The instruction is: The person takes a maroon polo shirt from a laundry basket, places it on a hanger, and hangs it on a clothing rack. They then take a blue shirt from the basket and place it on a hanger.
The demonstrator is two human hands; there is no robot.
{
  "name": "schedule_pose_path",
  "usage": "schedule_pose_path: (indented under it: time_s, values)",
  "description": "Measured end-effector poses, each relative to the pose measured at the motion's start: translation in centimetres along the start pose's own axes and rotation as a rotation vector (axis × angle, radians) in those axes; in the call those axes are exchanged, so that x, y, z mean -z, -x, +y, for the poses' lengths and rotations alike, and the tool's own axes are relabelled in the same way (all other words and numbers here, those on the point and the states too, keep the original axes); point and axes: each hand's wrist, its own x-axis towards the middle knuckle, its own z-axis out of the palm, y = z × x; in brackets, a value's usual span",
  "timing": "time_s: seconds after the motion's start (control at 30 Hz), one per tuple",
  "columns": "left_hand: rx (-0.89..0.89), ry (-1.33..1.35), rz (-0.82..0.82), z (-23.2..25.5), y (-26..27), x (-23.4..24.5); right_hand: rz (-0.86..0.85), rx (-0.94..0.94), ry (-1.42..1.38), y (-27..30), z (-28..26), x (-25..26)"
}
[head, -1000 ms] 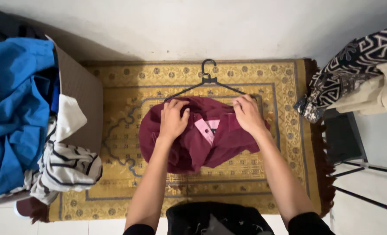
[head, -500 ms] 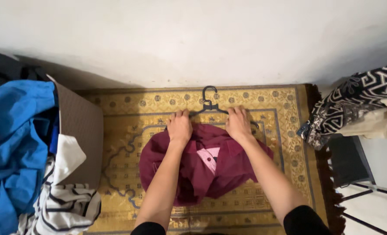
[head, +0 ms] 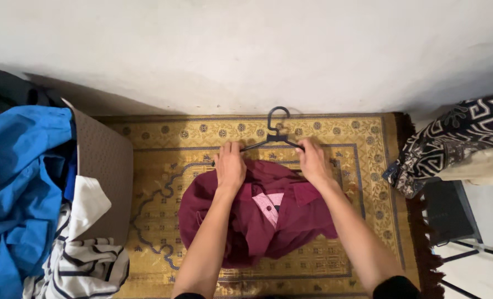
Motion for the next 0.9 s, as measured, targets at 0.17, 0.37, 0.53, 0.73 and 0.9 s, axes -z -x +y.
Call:
schedule_pose_path:
  time_s: [0.17, 0.37, 0.53, 0.73, 0.9]
  values:
    - [-0.135, 0.146, 0.106, 2.3, 0.8, 3.4, 0.272, 0.41, 0.138, 1.3, -0.6, 2.3]
    - [-0.247, 0.273, 0.169, 5.2, 1.7, 6.7, 0.305, 0.386, 0.122, 3.3, -4.2, 6.3]
    - [-0.153, 0.317, 0.439, 4.0, 3.7, 6.5, 0.349, 0.382, 0.225, 5.0, -6.0, 9.1]
    - [0.254, 0.291, -0.112, 1.0, 6.7, 6.1, 0.224, 0.268, 0.407, 6.0, -6.4, 10.8]
    - [0.503, 0.022, -0.526, 2.3, 6.1, 9.2, 0.229, 0.305, 0.486, 7.2, -8.2, 11.5]
